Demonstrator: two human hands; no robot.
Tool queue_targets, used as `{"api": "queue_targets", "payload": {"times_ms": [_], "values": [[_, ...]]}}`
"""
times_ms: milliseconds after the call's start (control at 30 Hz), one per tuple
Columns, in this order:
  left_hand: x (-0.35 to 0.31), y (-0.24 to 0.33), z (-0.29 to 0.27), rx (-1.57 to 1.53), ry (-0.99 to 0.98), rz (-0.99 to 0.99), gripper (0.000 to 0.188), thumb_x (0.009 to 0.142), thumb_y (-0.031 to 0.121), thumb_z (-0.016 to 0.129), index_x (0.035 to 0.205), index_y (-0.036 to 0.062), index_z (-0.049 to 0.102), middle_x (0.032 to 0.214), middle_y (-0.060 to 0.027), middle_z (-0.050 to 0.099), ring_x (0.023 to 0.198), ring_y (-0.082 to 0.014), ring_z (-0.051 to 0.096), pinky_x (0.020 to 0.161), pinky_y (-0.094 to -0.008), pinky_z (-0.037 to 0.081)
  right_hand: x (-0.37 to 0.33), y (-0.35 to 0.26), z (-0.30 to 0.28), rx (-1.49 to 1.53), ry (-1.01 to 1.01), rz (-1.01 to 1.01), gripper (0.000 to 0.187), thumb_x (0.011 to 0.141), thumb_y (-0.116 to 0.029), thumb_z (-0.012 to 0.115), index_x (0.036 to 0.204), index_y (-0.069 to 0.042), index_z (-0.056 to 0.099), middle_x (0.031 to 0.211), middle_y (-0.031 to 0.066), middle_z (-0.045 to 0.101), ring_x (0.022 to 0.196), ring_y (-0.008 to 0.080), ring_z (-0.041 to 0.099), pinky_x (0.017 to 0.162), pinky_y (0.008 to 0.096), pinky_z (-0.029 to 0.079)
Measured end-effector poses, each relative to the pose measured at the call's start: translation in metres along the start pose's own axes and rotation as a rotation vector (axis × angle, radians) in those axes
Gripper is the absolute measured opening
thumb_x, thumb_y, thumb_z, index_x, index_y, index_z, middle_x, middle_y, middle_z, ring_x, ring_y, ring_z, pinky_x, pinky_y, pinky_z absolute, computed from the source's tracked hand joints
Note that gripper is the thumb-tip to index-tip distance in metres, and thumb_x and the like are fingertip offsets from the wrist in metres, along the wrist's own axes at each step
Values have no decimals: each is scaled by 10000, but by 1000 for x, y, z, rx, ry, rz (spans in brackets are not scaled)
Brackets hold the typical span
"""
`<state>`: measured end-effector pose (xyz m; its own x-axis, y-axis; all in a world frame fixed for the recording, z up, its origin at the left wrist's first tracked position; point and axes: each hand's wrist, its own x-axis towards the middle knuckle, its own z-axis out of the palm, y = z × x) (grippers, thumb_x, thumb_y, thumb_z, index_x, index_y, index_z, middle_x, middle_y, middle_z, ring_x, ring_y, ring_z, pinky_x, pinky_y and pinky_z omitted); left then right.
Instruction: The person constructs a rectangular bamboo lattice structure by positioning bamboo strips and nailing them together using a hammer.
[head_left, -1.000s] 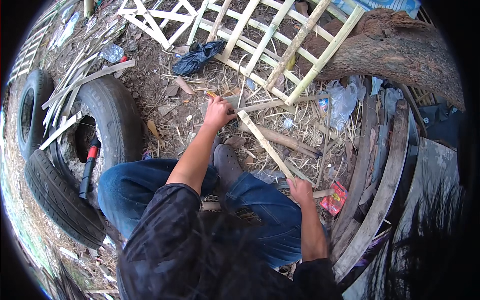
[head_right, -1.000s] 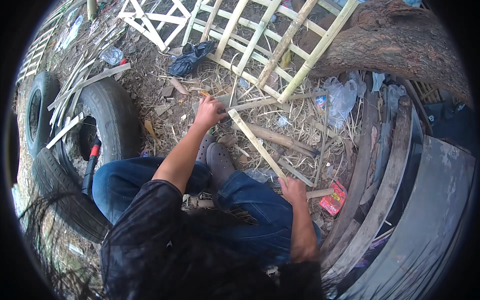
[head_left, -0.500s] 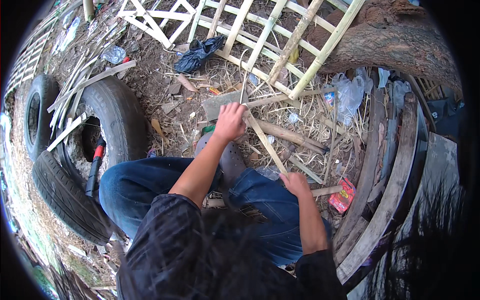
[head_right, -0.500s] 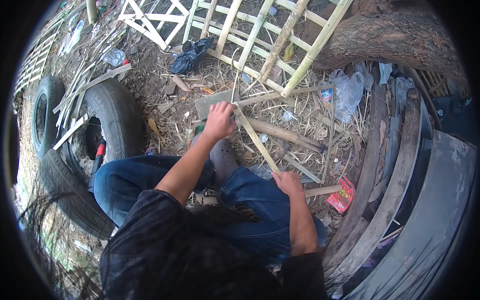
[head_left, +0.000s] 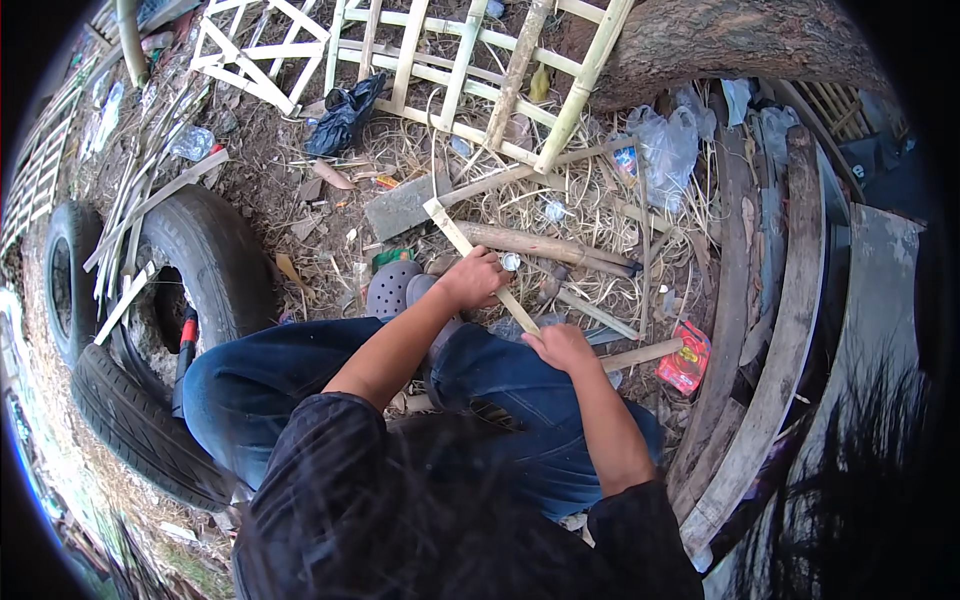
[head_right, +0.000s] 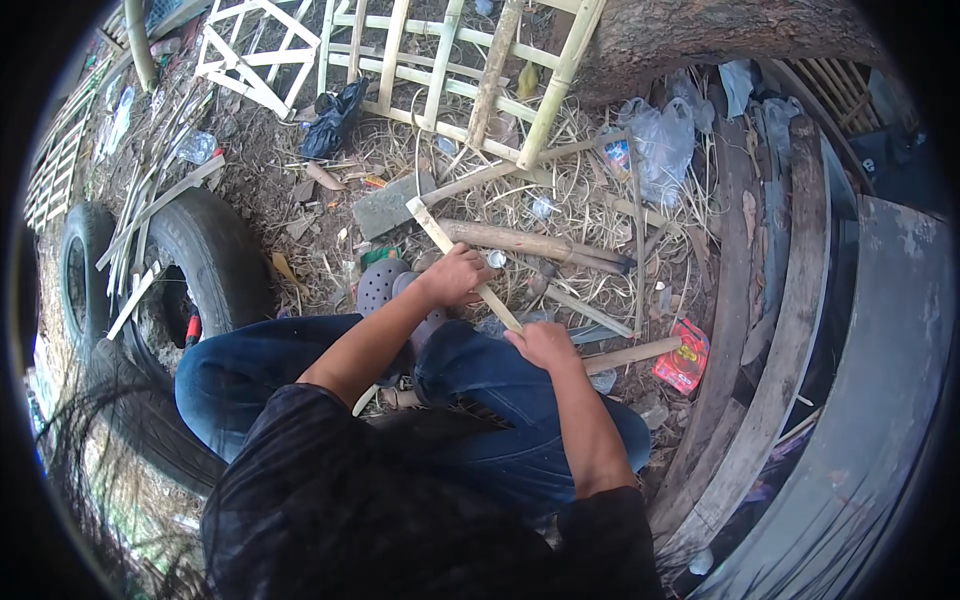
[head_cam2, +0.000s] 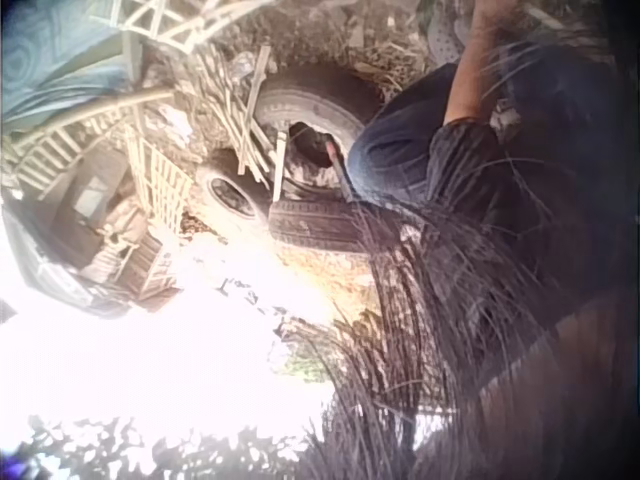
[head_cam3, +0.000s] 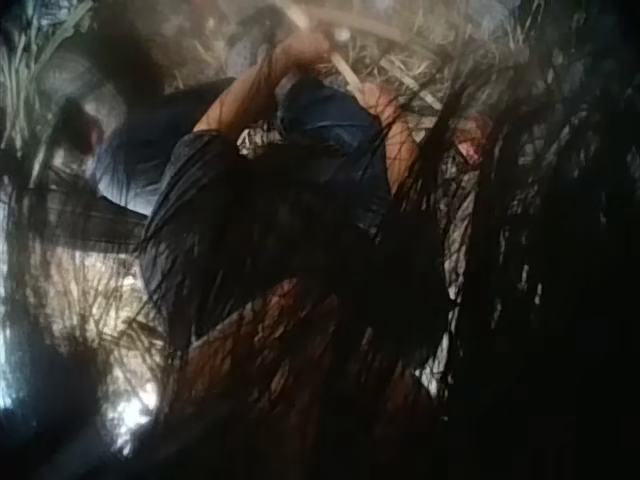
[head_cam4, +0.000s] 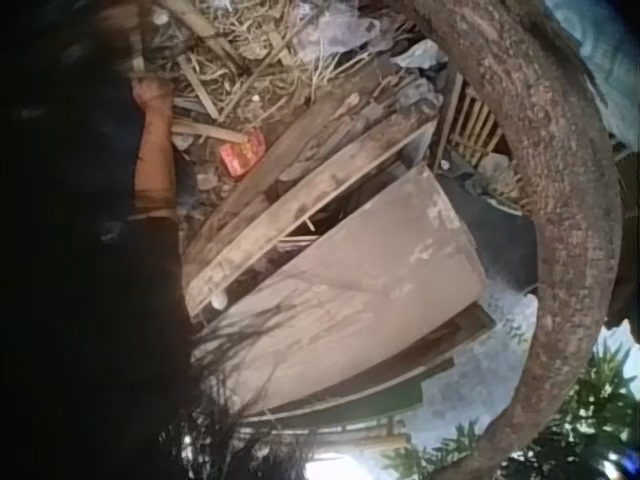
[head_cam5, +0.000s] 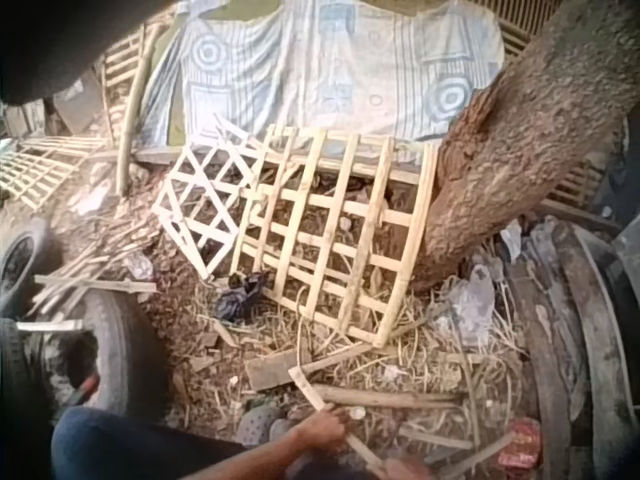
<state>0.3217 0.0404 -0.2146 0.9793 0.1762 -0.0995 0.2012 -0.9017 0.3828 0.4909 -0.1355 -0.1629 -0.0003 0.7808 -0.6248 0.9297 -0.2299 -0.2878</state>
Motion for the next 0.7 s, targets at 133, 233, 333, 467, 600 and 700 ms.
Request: {"api": "queue_targets", "payload": {"times_ms": [133,233,333,467,600,700], "values": [[4,4,4,-40,-44,-41,482,653,351,758,1048,108,622,881,-18,642,953,-199,596,854,-364,387,-1,3,3,38,-53,23,582,914,-526,483,750,-10,697,757,235,658,766,408,652,723,494,513],[1,2,8,-68,-70,-78,486,644,349,769,1035,100,624,872,-31,646,952,-207,602,850,-373,387,1,0,3,39,-84,26,564,900,-535,503,791,-16,695,773,232,662,777,410,651,733,497,510],[-2,0,10,-109,-93,-47,481,641,356,768,1022,99,627,869,-38,652,944,-210,603,846,-378,380,1,-9,-12,113,-88,50,490,886,-504,551,882,-27,665,806,209,668,804,399,648,749,487,504],[3,1,10,-51,-86,-53,363,628,366,753,876,123,650,831,-38,656,889,-201,610,824,-352,372,8,-29,-17,427,186,26,347,860,-338,651,1014,-38,571,925,164,646,890,352,630,783,442,491],[3,-5,18,-100,-73,-33,334,633,331,719,893,139,635,873,-30,654,889,-182,606,799,-340,363,43,-84,-49,486,465,-165,263,809,-168,689,1017,-58,573,963,140,600,928,329,601,809,412,480],[-9,-10,36,-400,183,-58,306,716,223,688,1000,120,640,1028,-105,635,1018,-250,579,924,-409,381,89,-140,-82,519,463,-251,248,808,-161,682,1009,-58,580,970,136,599,940,329,595,824,415,477]]}}
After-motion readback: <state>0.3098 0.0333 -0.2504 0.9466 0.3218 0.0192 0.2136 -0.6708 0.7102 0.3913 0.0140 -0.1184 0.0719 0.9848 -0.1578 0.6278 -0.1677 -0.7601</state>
